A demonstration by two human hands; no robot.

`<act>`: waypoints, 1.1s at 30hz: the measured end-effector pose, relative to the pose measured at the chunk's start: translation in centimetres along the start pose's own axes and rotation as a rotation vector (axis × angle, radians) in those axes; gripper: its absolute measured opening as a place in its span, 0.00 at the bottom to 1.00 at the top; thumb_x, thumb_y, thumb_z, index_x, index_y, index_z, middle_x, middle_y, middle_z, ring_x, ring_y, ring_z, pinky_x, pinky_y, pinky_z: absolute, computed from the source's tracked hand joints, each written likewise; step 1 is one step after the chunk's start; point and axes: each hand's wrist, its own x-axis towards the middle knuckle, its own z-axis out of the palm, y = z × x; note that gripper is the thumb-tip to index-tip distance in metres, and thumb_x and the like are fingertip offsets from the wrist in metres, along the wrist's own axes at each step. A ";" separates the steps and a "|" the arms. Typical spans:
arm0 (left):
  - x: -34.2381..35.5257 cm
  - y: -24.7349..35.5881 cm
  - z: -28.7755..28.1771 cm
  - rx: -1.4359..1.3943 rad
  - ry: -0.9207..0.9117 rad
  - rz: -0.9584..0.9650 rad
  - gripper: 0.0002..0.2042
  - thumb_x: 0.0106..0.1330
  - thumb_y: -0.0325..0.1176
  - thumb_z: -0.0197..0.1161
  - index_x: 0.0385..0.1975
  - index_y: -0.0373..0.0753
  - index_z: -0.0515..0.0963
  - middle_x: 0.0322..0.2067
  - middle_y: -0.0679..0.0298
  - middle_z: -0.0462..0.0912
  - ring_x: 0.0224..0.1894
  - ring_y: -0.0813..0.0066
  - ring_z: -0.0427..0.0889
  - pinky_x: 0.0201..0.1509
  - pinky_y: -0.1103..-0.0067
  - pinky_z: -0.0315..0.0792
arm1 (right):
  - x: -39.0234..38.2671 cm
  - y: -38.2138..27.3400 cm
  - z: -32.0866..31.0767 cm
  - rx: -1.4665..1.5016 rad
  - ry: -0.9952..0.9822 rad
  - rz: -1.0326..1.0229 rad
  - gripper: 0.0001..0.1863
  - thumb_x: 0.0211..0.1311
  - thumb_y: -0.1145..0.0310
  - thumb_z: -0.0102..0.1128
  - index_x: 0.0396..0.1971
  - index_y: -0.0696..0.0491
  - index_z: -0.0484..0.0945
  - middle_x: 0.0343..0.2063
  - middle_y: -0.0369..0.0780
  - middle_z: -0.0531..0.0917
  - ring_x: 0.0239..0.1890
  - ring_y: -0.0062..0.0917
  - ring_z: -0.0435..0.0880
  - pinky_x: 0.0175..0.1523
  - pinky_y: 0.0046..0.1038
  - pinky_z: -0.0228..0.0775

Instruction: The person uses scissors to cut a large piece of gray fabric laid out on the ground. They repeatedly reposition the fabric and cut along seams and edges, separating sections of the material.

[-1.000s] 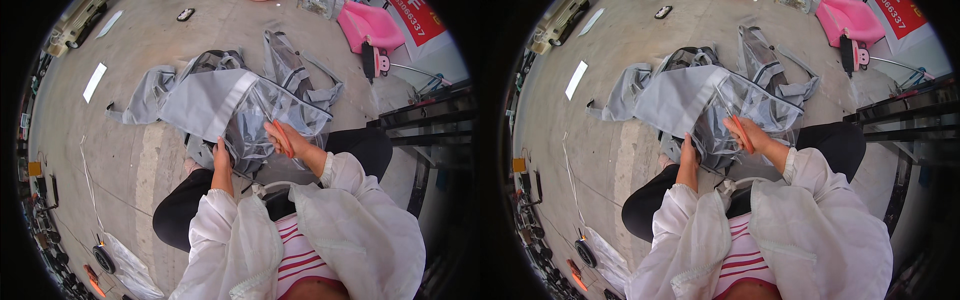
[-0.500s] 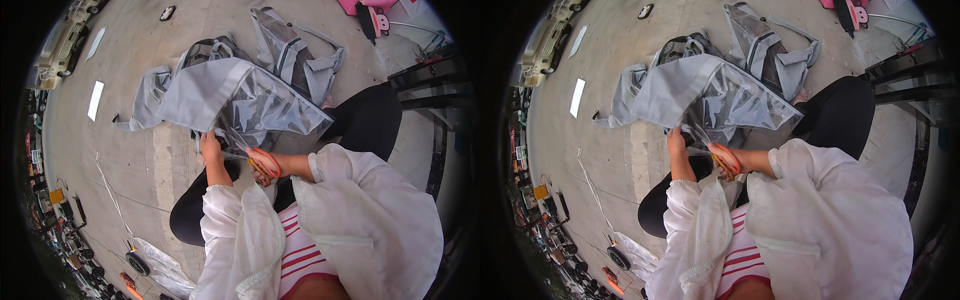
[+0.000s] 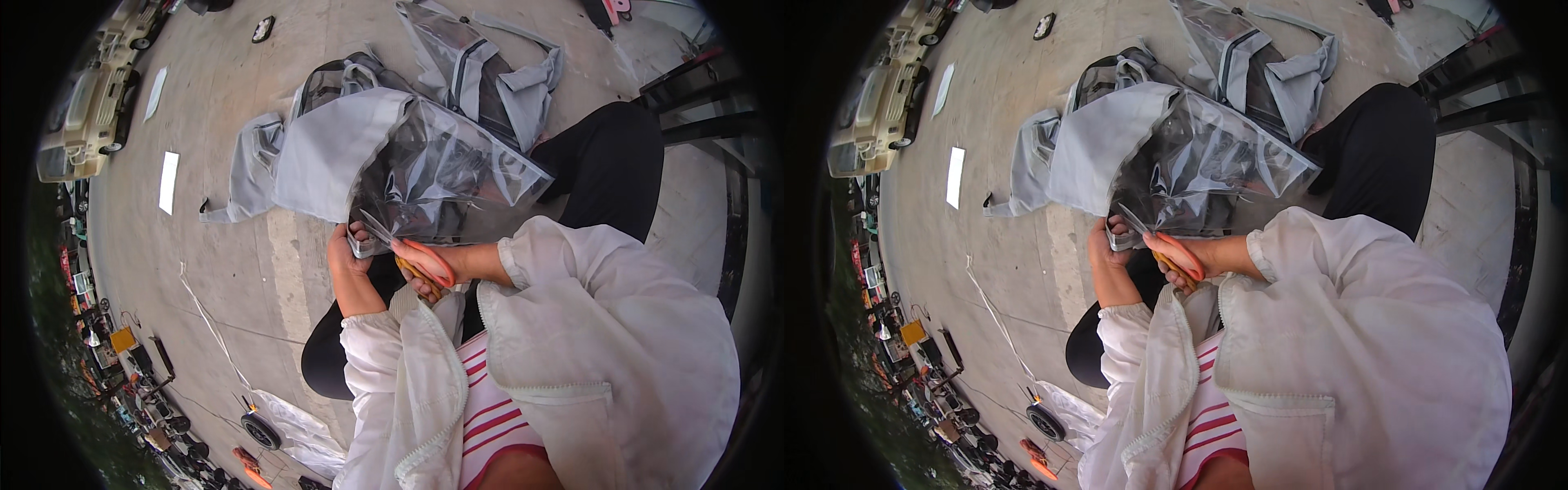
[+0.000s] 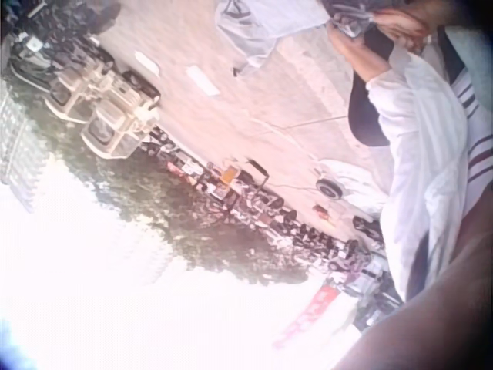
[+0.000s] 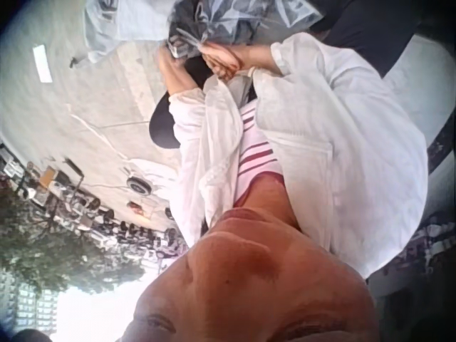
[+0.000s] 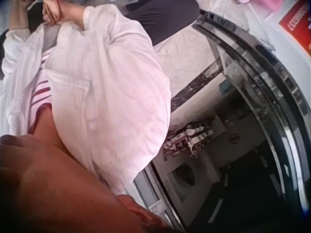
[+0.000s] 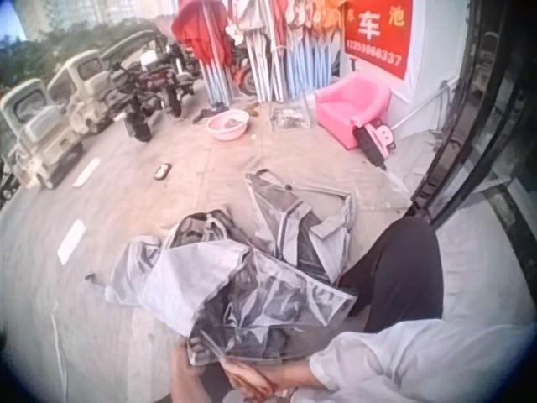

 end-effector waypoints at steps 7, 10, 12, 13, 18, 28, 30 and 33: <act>-2.2 -0.1 3.3 0.383 0.143 0.012 0.09 0.68 0.32 0.41 0.29 0.37 0.68 0.16 0.69 0.69 0.14 0.84 0.68 0.15 0.87 0.67 | 1.3 -0.3 1.0 0.050 -0.023 -0.110 0.38 0.54 0.25 0.31 0.21 0.51 0.62 0.11 0.35 0.64 0.12 0.21 0.65 0.20 0.26 0.64; -1.7 0.5 2.4 0.404 0.115 0.006 0.10 0.68 0.32 0.42 0.28 0.37 0.69 0.16 0.70 0.70 0.15 0.84 0.69 0.16 0.86 0.68 | 0.7 -0.1 1.7 0.059 -0.048 -0.111 0.38 0.53 0.24 0.31 0.22 0.52 0.62 0.11 0.35 0.64 0.12 0.21 0.66 0.19 0.26 0.64; -1.5 1.0 2.0 0.384 0.042 0.001 0.11 0.68 0.33 0.42 0.29 0.36 0.71 0.18 0.68 0.73 0.17 0.80 0.73 0.18 0.83 0.71 | -0.1 -0.3 2.0 0.055 -0.076 -0.103 0.39 0.53 0.24 0.31 0.22 0.52 0.62 0.11 0.35 0.64 0.13 0.21 0.66 0.19 0.26 0.64; -1.4 1.0 1.8 0.455 0.086 0.048 0.12 0.67 0.33 0.42 0.29 0.35 0.71 0.19 0.66 0.74 0.18 0.77 0.75 0.20 0.81 0.72 | -0.3 -0.4 2.2 0.048 -0.083 -0.098 0.39 0.52 0.24 0.31 0.22 0.52 0.62 0.11 0.35 0.64 0.13 0.21 0.67 0.18 0.26 0.64; -2.5 0.5 4.1 0.645 0.137 0.150 0.14 0.66 0.34 0.42 0.33 0.31 0.73 0.27 0.58 0.80 0.27 0.67 0.81 0.27 0.71 0.75 | 0.2 -0.7 2.3 0.109 -0.095 -0.163 0.39 0.53 0.24 0.30 0.22 0.51 0.62 0.12 0.34 0.64 0.13 0.22 0.67 0.19 0.26 0.64; -3.5 -0.6 6.6 0.743 0.229 0.309 0.15 0.67 0.40 0.51 0.34 0.30 0.75 0.29 0.60 0.80 0.26 0.71 0.79 0.27 0.76 0.72 | 0.4 -0.9 5.1 0.382 -0.031 -0.342 0.35 0.52 0.25 0.38 0.24 0.48 0.62 0.14 0.32 0.63 0.15 0.21 0.62 0.24 0.25 0.60; -3.8 -0.9 7.4 0.770 0.219 0.440 0.15 0.66 0.40 0.56 0.34 0.31 0.75 0.29 0.61 0.80 0.26 0.73 0.78 0.26 0.78 0.71 | 0.6 -0.4 5.2 0.362 0.012 -0.356 0.34 0.53 0.26 0.39 0.24 0.48 0.61 0.13 0.31 0.63 0.15 0.20 0.62 0.24 0.25 0.60; -3.9 -0.8 8.7 0.781 0.108 0.653 0.10 0.62 0.35 0.61 0.35 0.32 0.75 0.27 0.65 0.78 0.25 0.78 0.76 0.24 0.81 0.68 | 0.0 -0.4 5.3 0.351 0.034 -0.393 0.33 0.54 0.27 0.39 0.23 0.47 0.61 0.13 0.31 0.63 0.14 0.19 0.63 0.23 0.25 0.60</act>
